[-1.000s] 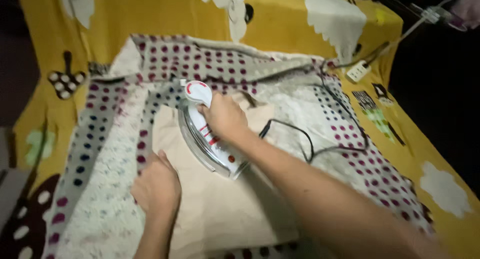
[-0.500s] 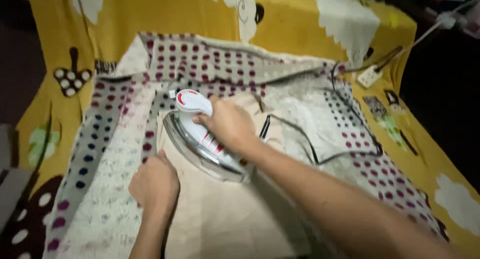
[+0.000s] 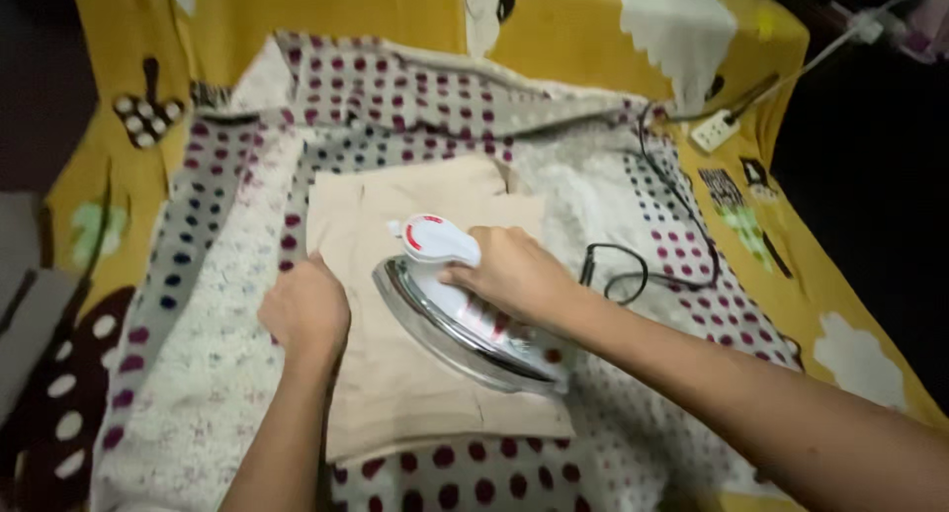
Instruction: The person irons a pair of beige shorts on a bed using a white electric iron. They repeatedly smooth the fabric, flip the garment, and adjust its position to iron different sections.
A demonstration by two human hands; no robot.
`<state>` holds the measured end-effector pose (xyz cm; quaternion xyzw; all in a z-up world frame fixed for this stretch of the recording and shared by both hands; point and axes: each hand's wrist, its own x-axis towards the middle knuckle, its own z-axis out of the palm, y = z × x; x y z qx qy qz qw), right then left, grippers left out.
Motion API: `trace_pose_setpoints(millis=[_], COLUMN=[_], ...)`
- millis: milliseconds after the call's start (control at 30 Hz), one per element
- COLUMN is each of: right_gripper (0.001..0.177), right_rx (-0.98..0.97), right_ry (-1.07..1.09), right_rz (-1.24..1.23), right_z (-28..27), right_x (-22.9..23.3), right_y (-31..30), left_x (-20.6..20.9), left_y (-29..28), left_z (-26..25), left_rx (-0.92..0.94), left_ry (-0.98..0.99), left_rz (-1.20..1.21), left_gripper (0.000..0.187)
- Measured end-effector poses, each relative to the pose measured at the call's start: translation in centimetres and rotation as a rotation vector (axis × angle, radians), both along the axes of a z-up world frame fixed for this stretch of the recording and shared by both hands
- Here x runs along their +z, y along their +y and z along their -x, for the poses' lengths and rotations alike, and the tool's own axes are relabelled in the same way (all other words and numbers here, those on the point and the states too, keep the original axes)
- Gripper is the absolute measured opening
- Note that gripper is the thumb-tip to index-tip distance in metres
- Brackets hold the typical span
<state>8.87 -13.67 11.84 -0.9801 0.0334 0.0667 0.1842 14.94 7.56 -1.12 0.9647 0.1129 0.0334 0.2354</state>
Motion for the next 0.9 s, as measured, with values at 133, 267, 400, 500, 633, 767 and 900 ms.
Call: trace_pose_setpoints(millis=[133, 267, 400, 500, 633, 767, 900], right_gripper=[0.042, 0.049, 0.05, 0.048, 0.042, 0.037, 0.038], right_rx=[-0.041, -0.06, -0.119, -0.147, -0.09, 0.106, 0.103], right_ry=[-0.129, -0.264, -0.287, -0.394, -0.321, -0.222, -0.057], right_rz=[0.107, 0.14, 0.099, 0.085, -0.016, -0.099, 0.07], right_z=[0.3, -3.7, -9.5, -12.1, -8.4, -4.6, 0.7], right_x=[2.0, 1.5, -0.4, -1.3, -1.6, 0.9, 1.4], right_y=[1.2, 3.4, 2.9, 3.4, 2.1, -1.3, -4.1], left_x=[1.0, 0.2, 0.8, 1.4, 0.7, 0.4, -0.9], left_y=[-0.4, 0.3, -0.4, -0.1, -0.3, -0.5, 0.4], left_z=[-1.6, -0.2, -1.0, -1.6, 0.6, -1.2, -0.1], left_rx=[0.009, 0.003, 0.022, 0.031, 0.032, 0.026, -0.024], left_ry=[0.032, 0.007, 0.05, 0.006, -0.007, -0.071, -0.053], left_rz=[0.019, -0.01, 0.022, 0.013, -0.038, -0.041, -0.082], left_gripper=[0.055, 0.055, 0.054, 0.053, 0.057, 0.055, 0.06])
